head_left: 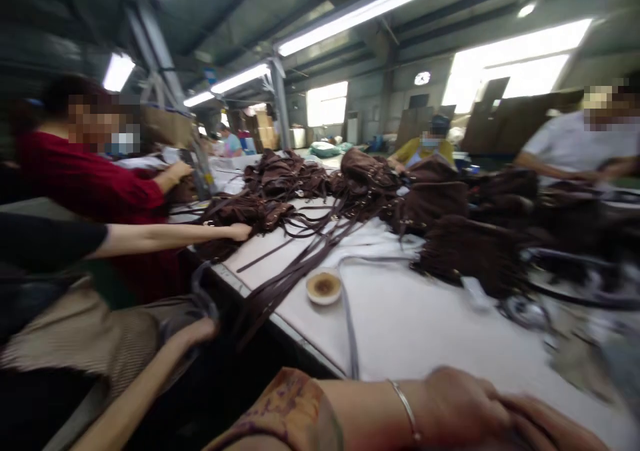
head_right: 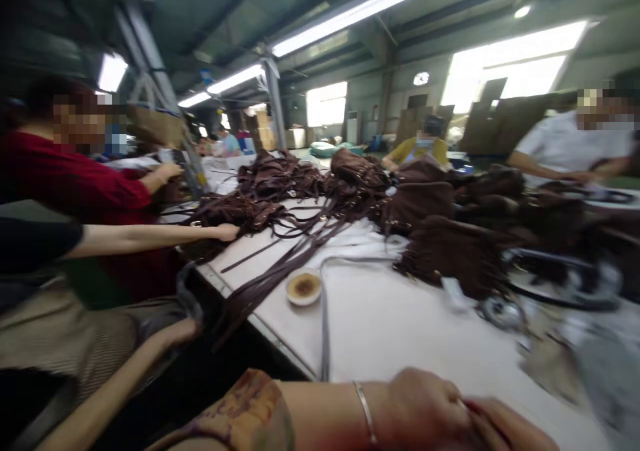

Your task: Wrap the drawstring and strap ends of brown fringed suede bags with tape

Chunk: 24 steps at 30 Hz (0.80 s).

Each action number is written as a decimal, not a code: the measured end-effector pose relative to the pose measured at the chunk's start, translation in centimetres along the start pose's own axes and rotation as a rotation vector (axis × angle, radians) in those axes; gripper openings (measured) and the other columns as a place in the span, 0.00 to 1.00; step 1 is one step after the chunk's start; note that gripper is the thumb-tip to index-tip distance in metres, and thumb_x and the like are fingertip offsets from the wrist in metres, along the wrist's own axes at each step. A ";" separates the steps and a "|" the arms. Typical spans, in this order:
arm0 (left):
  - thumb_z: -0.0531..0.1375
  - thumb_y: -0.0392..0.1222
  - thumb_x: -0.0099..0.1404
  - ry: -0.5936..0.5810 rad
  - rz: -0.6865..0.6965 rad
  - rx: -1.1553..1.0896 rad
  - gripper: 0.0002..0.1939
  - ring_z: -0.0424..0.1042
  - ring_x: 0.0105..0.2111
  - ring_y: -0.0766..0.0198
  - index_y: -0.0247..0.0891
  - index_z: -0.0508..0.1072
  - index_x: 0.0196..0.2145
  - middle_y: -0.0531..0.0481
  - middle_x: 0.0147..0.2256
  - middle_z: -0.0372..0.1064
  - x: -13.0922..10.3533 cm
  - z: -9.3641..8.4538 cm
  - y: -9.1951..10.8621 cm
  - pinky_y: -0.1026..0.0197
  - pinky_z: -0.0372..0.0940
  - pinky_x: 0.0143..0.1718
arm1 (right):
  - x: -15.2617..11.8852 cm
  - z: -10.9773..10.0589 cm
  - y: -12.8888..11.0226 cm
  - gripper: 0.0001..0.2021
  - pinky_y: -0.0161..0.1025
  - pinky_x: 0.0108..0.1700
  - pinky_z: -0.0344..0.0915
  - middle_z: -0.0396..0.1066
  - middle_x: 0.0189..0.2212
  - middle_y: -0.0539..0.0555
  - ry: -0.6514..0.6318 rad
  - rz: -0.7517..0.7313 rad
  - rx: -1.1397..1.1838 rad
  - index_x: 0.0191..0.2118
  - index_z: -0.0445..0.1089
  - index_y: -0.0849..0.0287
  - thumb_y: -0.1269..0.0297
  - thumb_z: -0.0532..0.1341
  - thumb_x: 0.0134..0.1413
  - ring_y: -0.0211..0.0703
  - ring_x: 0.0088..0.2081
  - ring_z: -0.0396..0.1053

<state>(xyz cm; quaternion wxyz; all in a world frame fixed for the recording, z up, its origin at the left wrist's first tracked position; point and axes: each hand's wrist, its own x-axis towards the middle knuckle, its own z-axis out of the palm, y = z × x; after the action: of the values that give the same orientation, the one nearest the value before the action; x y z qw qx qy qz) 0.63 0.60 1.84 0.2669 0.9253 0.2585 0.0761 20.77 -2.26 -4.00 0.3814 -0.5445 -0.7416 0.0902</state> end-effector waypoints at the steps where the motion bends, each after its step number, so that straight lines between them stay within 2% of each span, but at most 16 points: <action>1: 0.57 0.38 0.64 -0.025 0.041 0.020 0.06 0.71 0.35 0.59 0.38 0.75 0.34 0.47 0.34 0.73 0.5 0.5 0.4 0.63 0.62 0.27 | -1.3 -2.0 -0.5 0.09 0.42 0.34 0.74 0.78 0.33 0.54 -0.042 0.000 -0.014 0.37 0.77 0.43 0.53 0.60 0.53 0.49 0.33 0.76; 2: 0.57 0.37 0.63 -0.054 0.031 0.122 0.06 0.71 0.32 0.60 0.36 0.75 0.33 0.46 0.33 0.72 1.0 0.8 0.6 0.63 0.61 0.27 | -2.3 -3.4 -1.5 0.11 0.43 0.40 0.74 0.77 0.37 0.56 -0.036 0.032 -0.041 0.39 0.77 0.48 0.55 0.58 0.57 0.49 0.38 0.75; 4: 0.56 0.38 0.65 0.025 -0.034 0.228 0.09 0.70 0.31 0.61 0.36 0.76 0.33 0.46 0.32 0.72 1.8 1.3 0.6 0.63 0.62 0.30 | -3.2 -4.4 -3.8 0.14 0.42 0.45 0.71 0.75 0.39 0.58 -0.105 0.076 -0.107 0.42 0.76 0.54 0.60 0.53 0.63 0.47 0.41 0.74; 6: 0.53 0.39 0.67 0.034 -0.002 0.203 0.12 0.71 0.32 0.60 0.35 0.76 0.35 0.44 0.34 0.72 2.4 1.5 0.3 0.61 0.64 0.34 | -2.8 -3.8 -5.4 0.14 0.38 0.41 0.69 0.72 0.33 0.56 -0.189 0.143 -0.201 0.43 0.75 0.56 0.65 0.51 0.64 0.43 0.35 0.72; 8: 0.52 0.39 0.69 0.029 0.019 0.182 0.13 0.71 0.34 0.59 0.34 0.76 0.36 0.42 0.35 0.71 2.7 1.4 0.1 0.60 0.64 0.36 | -2.3 -3.0 -6.1 0.15 0.37 0.40 0.67 0.70 0.32 0.55 -0.191 0.211 -0.276 0.41 0.75 0.57 0.70 0.50 0.64 0.42 0.34 0.71; 11: 0.52 0.40 0.68 0.016 0.032 0.173 0.13 0.71 0.35 0.58 0.34 0.75 0.36 0.43 0.34 0.70 2.3 0.7 0.2 0.59 0.65 0.38 | -2.2 -2.7 -5.8 0.14 0.35 0.38 0.65 0.67 0.31 0.53 -0.204 0.200 -0.247 0.40 0.75 0.58 0.72 0.52 0.63 0.40 0.33 0.69; 13: 0.56 0.42 0.66 0.014 0.044 0.172 0.10 0.71 0.35 0.59 0.36 0.75 0.39 0.44 0.36 0.70 1.8 -0.2 0.3 0.60 0.65 0.39 | -2.3 -3.2 -5.1 0.12 0.34 0.38 0.64 0.67 0.30 0.52 -0.231 0.138 -0.193 0.38 0.75 0.57 0.72 0.53 0.63 0.39 0.33 0.68; 16: 0.61 0.43 0.61 -0.026 0.063 0.181 0.14 0.71 0.35 0.58 0.38 0.75 0.44 0.44 0.39 0.70 1.5 -1.6 0.2 0.60 0.65 0.38 | -2.1 -4.1 -4.1 0.10 0.33 0.39 0.63 0.67 0.31 0.51 -0.287 0.039 -0.147 0.34 0.73 0.58 0.73 0.55 0.62 0.38 0.34 0.67; 19: 0.58 0.39 0.62 -0.109 0.041 0.197 0.09 0.71 0.32 0.58 0.36 0.78 0.36 0.43 0.33 0.71 1.8 -2.2 -0.1 0.60 0.65 0.36 | -1.7 -4.3 -3.6 0.09 0.33 0.38 0.62 0.66 0.31 0.51 -0.318 0.001 -0.140 0.32 0.72 0.58 0.73 0.57 0.61 0.37 0.34 0.66; 21: 0.56 0.37 0.63 -0.123 0.032 0.191 0.10 0.71 0.31 0.59 0.34 0.78 0.31 0.43 0.31 0.71 2.0 -2.2 -0.3 0.61 0.64 0.36 | -1.5 -4.1 -3.5 0.10 0.33 0.37 0.61 0.65 0.30 0.50 -0.313 0.003 -0.155 0.31 0.71 0.59 0.74 0.56 0.61 0.37 0.33 0.65; 24: 0.54 0.39 0.66 -0.115 0.061 0.157 0.13 0.71 0.33 0.60 0.35 0.78 0.31 0.43 0.33 0.73 2.2 -2.3 -0.6 0.62 0.63 0.39 | -1.4 -3.8 -3.7 0.11 0.33 0.36 0.61 0.64 0.29 0.50 -0.299 0.011 -0.191 0.30 0.71 0.59 0.75 0.55 0.61 0.37 0.32 0.65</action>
<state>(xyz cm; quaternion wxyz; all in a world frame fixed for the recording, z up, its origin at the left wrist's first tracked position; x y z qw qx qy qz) 1.63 3.23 3.44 0.2054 0.9537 0.2195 0.0103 20.71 -6.02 0.02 0.2127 -0.5629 -0.7922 0.1015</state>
